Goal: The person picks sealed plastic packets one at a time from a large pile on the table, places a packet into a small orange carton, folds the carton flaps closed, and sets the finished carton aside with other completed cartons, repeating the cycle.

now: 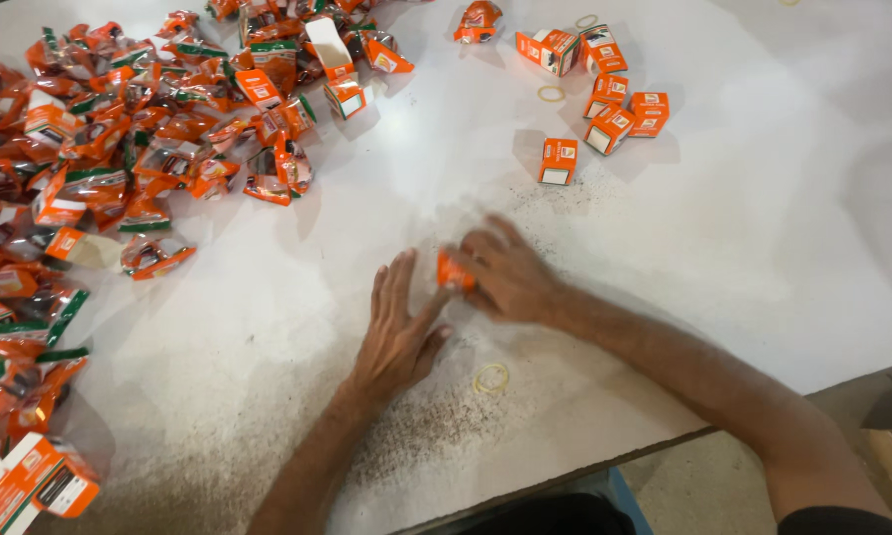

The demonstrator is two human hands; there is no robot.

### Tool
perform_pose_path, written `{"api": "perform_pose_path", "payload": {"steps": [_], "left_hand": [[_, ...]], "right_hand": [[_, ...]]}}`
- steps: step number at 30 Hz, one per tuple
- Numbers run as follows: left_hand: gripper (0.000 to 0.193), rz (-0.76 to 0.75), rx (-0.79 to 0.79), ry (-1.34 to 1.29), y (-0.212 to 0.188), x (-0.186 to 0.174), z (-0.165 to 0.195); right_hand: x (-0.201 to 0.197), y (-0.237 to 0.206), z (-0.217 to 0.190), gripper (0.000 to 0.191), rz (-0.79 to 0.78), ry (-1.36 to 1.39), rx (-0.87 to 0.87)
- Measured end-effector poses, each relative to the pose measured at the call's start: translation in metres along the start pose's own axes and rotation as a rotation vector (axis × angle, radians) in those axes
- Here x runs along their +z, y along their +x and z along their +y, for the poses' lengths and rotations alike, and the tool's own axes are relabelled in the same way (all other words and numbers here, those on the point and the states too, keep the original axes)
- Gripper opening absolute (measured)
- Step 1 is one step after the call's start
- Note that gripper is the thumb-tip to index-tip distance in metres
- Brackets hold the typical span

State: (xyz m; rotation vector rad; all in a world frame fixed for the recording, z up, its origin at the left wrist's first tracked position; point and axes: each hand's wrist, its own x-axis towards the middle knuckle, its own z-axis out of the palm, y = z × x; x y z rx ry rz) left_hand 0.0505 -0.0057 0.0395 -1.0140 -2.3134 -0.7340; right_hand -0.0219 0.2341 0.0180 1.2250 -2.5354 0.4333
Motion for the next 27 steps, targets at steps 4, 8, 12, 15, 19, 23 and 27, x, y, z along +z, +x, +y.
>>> {"api": "perform_pose_path", "payload": {"steps": [4, 8, 12, 15, 19, 23, 27], "left_hand": [[0.048, 0.037, -0.124, -0.030, -0.005, 0.003, 0.003], [0.052, -0.004, -0.126, 0.032, -0.003, 0.011, 0.006], [0.059, -0.064, -0.098, 0.031, -0.002, 0.011, 0.007], [0.060, -0.078, -0.091, 0.025, 0.002, 0.012, 0.007], [0.062, -0.162, -0.180, 0.029, 0.007, 0.017, 0.008], [0.061, -0.111, -0.170, -0.001, 0.008, 0.020, 0.010], [0.059, -0.096, -0.153, -0.067, 0.006, 0.028, 0.010]], "right_hand": [[-0.021, 0.004, 0.097, 0.058, 0.265, -0.343, 0.182], [-0.052, -0.022, 0.179, 0.058, 0.186, -0.407, 0.445], [-0.070, -0.027, 0.223, 0.069, 0.289, -0.635, 0.470], [-0.088, 0.011, 0.264, 0.070, 0.378, -0.473, 0.456], [-0.092, 0.085, 0.289, 0.069, 0.044, -0.202, 0.931], [-0.057, 0.147, 0.264, 0.064, -0.010, -0.296, 0.886], [0.005, 0.186, 0.186, 0.059, -0.122, -0.231, 0.696]]}}
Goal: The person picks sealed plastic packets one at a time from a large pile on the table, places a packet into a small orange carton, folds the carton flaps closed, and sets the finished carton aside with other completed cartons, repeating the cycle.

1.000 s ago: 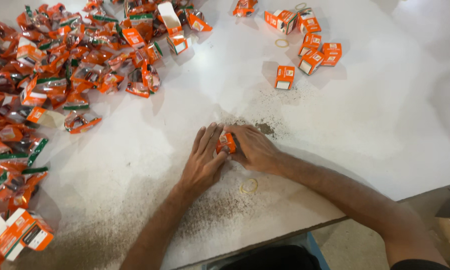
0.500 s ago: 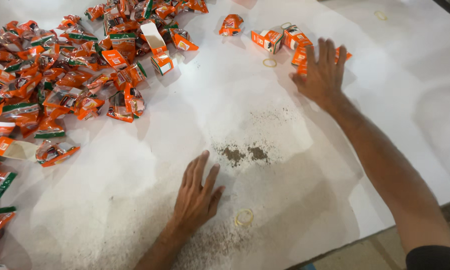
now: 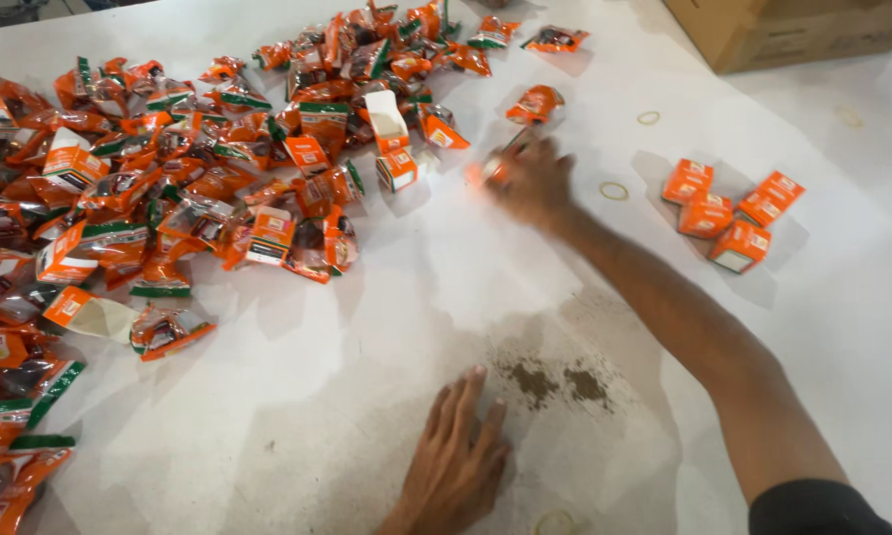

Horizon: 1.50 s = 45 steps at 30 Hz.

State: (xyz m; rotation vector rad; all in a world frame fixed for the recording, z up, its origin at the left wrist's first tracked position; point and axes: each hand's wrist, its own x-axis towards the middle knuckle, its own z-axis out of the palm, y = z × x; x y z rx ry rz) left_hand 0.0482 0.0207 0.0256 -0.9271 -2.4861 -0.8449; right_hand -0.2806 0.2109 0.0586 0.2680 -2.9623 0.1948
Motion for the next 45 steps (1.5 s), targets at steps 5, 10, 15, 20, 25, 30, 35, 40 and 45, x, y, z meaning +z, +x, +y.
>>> {"api": "perform_pose_path", "payload": {"steps": [5, 10, 15, 20, 25, 30, 35, 40, 45], "left_hand": [[0.053, 0.037, 0.015, -0.001, -0.018, 0.029, -0.021], [0.030, 0.288, 0.166, 0.305, -0.022, 0.099, -0.067], [0.015, 0.734, 0.059, 0.530, -0.013, 0.164, -0.078], [0.015, 0.635, 0.036, 0.459, -0.014, 0.160, -0.078], [0.015, 0.545, 0.059, 0.420, -0.013, 0.146, -0.075], [0.017, 0.316, 0.100, 0.421, -0.020, 0.109, -0.068], [0.048, 0.135, 0.112, 0.105, -0.024, 0.047, -0.037], [0.048, 0.089, 0.097, 0.031, -0.025, 0.015, -0.004], [0.040, 0.278, 0.200, 0.152, -0.027, 0.003, 0.005]], "right_hand": [[0.029, 0.016, -0.057, 0.077, 0.289, 0.445, -0.513], [0.020, 0.130, -0.052, 0.088, 0.254, 1.027, -0.271], [0.014, 0.168, -0.079, 0.099, -0.022, 1.473, -0.142], [0.004, 0.183, -0.136, 0.081, -0.041, 1.437, -0.334], [0.018, 0.172, -0.180, 0.056, -0.444, 1.557, -0.578], [0.054, 0.129, -0.223, 0.046, 0.052, 0.826, -0.556], [0.072, 0.044, -0.249, 0.056, 0.004, 0.979, -0.345], [0.071, -0.017, -0.232, 0.065, -0.675, 1.869, -0.395], [0.046, -0.071, -0.135, 0.068, -0.183, 1.357, -0.468]]}}
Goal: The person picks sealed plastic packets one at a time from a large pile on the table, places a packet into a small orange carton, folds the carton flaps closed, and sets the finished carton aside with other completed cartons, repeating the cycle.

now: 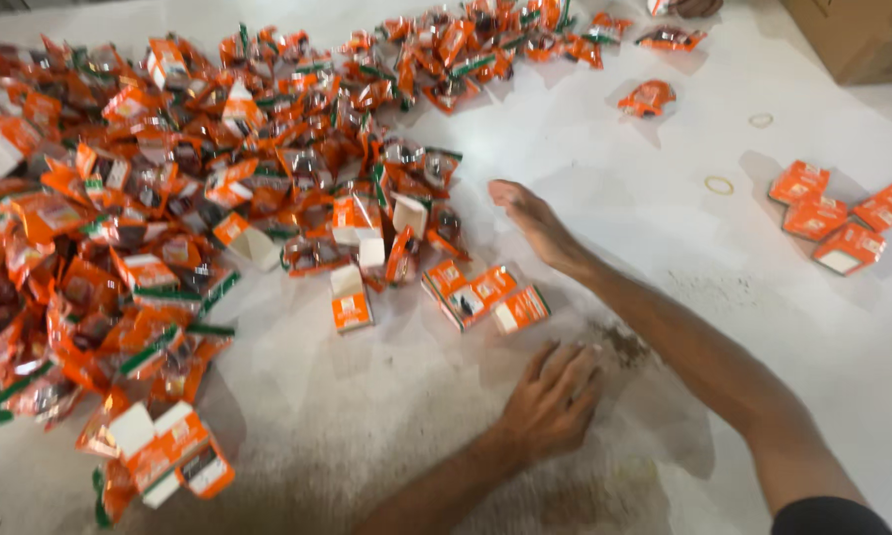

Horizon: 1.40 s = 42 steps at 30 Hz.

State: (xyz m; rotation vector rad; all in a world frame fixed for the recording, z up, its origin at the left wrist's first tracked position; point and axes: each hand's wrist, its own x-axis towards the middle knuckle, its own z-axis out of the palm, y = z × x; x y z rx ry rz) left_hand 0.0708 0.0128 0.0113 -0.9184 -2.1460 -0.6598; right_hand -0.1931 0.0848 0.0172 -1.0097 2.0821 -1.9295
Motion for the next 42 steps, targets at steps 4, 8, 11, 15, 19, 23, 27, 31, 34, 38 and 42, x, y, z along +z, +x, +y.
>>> {"api": "perform_pose_path", "payload": {"steps": [4, 8, 11, 15, 19, 23, 27, 31, 34, 38, 42], "left_hand": [[0.039, 0.132, 0.114, -0.158, 0.006, -0.015, -0.001], [0.039, 0.269, 0.152, -0.180, 0.014, -0.034, -0.012], [0.035, 0.377, 0.040, -0.105, 0.024, -0.052, -0.038], [0.054, 0.428, -0.407, 0.229, 0.029, -0.096, -0.104], [0.082, -0.121, -0.709, 0.292, 0.024, -0.113, -0.152], [0.069, -0.066, -0.350, 0.411, 0.019, -0.096, -0.170], [0.059, -0.262, -0.418, 0.344, 0.018, -0.088, -0.176], [0.056, -0.338, -0.700, 0.298, 0.012, -0.091, -0.172], [0.053, -0.023, -0.545, 0.238, 0.008, -0.098, -0.150], [0.060, 0.296, -0.594, -0.131, 0.007, -0.102, -0.095], [0.069, 0.357, -0.333, -0.295, 0.002, -0.080, -0.019]], "right_hand": [[-0.012, -0.096, -0.047, 0.088, -0.293, -0.502, -0.152], [0.013, -0.145, -0.071, 0.085, -0.219, -0.844, -0.248], [0.009, -0.162, -0.076, 0.065, -0.086, -0.748, -0.051], [-0.004, -0.182, -0.083, 0.061, 0.088, -0.326, -0.028], [0.004, -0.206, -0.092, 0.074, 0.058, 0.128, 0.406], [0.010, -0.212, -0.091, 0.053, -0.006, 0.267, 0.359], [0.009, -0.217, -0.088, 0.054, 0.062, 0.660, 0.394], [0.014, -0.231, -0.097, 0.070, 0.045, 0.279, 0.185], [0.015, -0.237, -0.110, 0.108, 0.112, -0.255, 0.097], [0.015, -0.232, -0.118, 0.097, 0.031, -0.471, 0.045], [0.018, -0.227, -0.117, 0.066, 0.000, -0.558, 0.095]]}}
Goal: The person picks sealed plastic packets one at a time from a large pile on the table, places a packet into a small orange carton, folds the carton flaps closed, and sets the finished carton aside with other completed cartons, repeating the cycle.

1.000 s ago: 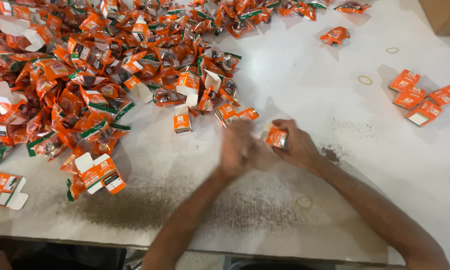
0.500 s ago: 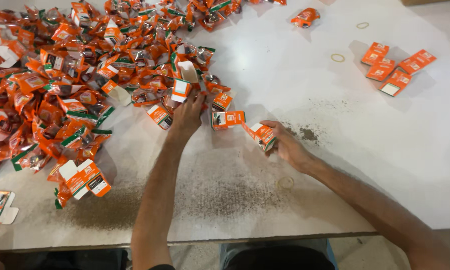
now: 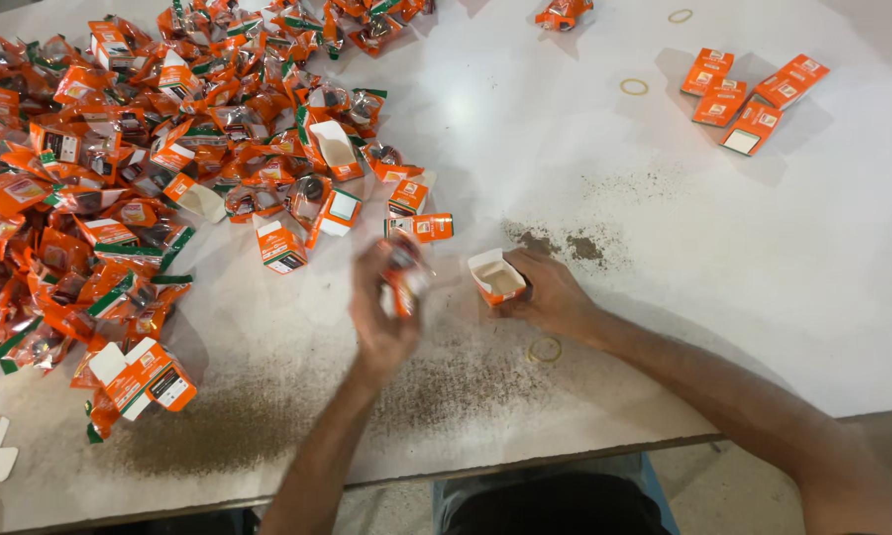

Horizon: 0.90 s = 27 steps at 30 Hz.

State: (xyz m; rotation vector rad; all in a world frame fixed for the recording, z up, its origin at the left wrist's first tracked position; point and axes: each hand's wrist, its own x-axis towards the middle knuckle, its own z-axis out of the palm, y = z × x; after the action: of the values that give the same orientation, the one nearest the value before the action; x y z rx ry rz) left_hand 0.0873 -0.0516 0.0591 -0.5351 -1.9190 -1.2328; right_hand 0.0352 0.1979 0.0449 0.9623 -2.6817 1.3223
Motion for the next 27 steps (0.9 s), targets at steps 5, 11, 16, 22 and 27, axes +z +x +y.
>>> {"api": "perform_pose_path", "payload": {"steps": [5, 11, 16, 22, 27], "left_hand": [[0.075, -0.232, 0.411, -0.011, -0.019, 0.036, 0.024], [0.058, -0.312, 0.421, 0.310, -0.014, 0.050, 0.011], [0.055, -0.423, 0.203, 0.322, -0.018, 0.049, 0.013], [0.024, -0.356, 0.093, 0.430, -0.007, 0.062, 0.012], [0.021, -0.281, -0.172, 0.291, -0.007, 0.075, 0.011]], "right_hand": [[0.002, -0.011, -0.002, 0.051, 0.087, -0.030, -0.182], [-0.003, -0.010, -0.001, 0.033, 0.000, -0.022, 0.034], [-0.002, -0.011, -0.005, 0.047, 0.057, 0.071, -0.011], [-0.002, -0.009, -0.014, 0.058, 0.068, 0.087, -0.019], [-0.002, -0.005, -0.013, 0.056, 0.071, 0.082, -0.026]]}}
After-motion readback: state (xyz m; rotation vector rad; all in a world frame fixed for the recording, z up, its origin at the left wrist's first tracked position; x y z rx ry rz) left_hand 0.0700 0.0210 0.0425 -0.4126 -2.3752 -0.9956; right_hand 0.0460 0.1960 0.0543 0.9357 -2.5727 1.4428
